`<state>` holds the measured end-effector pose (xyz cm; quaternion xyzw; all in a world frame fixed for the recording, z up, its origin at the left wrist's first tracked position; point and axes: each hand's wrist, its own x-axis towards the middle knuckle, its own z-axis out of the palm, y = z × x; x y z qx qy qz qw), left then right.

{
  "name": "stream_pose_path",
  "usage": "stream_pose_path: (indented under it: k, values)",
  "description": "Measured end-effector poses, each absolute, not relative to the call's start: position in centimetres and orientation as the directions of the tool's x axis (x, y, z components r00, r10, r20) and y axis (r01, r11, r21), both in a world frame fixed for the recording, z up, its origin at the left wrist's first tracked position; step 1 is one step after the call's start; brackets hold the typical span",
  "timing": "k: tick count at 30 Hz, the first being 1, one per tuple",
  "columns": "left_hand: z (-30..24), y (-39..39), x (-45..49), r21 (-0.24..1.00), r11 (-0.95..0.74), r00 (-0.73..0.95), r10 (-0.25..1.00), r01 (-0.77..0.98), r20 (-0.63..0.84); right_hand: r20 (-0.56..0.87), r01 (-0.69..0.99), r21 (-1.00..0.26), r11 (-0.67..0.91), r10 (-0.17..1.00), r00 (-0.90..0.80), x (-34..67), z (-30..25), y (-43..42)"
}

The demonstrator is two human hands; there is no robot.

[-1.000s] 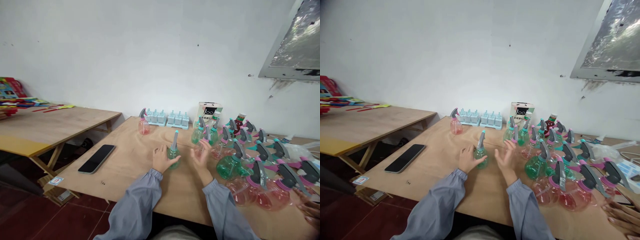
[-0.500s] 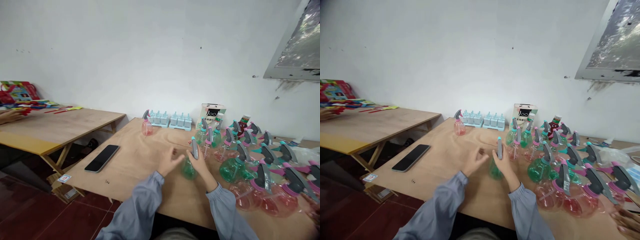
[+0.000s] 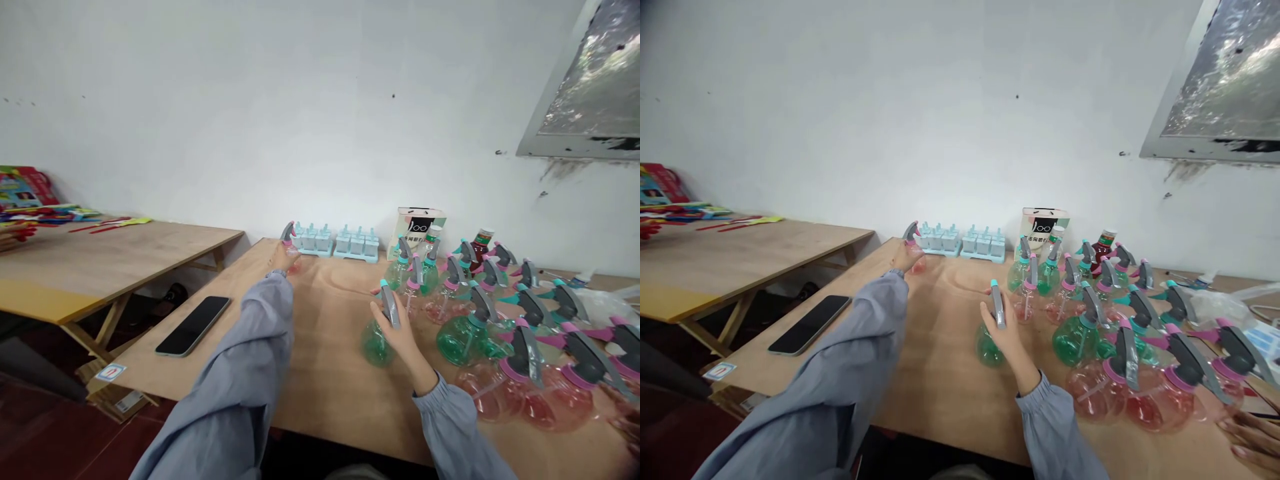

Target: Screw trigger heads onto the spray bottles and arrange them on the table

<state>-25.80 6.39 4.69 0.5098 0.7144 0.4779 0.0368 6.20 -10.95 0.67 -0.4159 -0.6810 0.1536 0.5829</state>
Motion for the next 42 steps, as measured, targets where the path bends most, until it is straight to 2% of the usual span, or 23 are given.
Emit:
stream_pose_path:
  k: [5, 11, 16, 23, 27, 32, 36, 40, 42]
  values:
    - [2.3, 5.3, -24.3, 0.741, -0.011, -0.464, 0.773, 0.672, 0.433, 0.621, 0.341, -0.743, 0.576, 0.783, 0.031, 6.3, 1.2, -11.3]
    - [1.6, 5.6, -23.2, 0.797, -0.162, -0.367, 0.822, 0.581, 0.435, 0.602, 0.305, -0.765, 0.567, 0.798, 0.025, 6.3, 1.5, -11.6]
    - [0.5, 4.4, -22.3, 0.821, -0.311, -0.180, 0.880, 0.479, 0.439, 0.618, 0.302, -0.756, 0.581, 0.785, 0.037, 6.4, 1.0, -11.6]
    - [-2.3, -4.4, -21.8, 0.838, -0.460, 0.108, 0.887, 0.293, 0.449, 0.659, 0.365, -0.727, 0.582, 0.740, 0.133, 6.7, 0.4, -11.1]
    - [-3.3, -7.1, -21.0, 0.865, -0.463, 0.210, 0.881, 0.196, 0.424, 0.632, 0.352, -0.728, 0.588, 0.775, 0.012, 6.6, 0.7, -11.2]
    - [-4.1, -7.1, -20.0, 0.888, -0.443, 0.251, 0.880, 0.123, 0.404, 0.610, 0.390, -0.751, 0.532, 0.785, 0.106, 6.6, 1.1, -11.2]
    - [-4.2, -7.0, -19.9, 0.907, -0.409, 0.251, 0.892, 0.098, 0.375, 0.623, 0.392, -0.730, 0.561, 0.781, 0.041, 6.5, 1.4, -11.2]
    - [-3.9, -7.3, -20.0, 0.909, -0.408, 0.248, 0.893, 0.085, 0.377, 0.610, 0.407, -0.754, 0.515, 0.779, 0.145, 6.4, 1.6, -11.3]
    - [-3.8, -7.4, -20.0, 0.909, -0.407, 0.253, 0.892, 0.093, 0.374, 0.621, 0.396, -0.745, 0.537, 0.775, 0.118, 6.4, 1.6, -11.4]
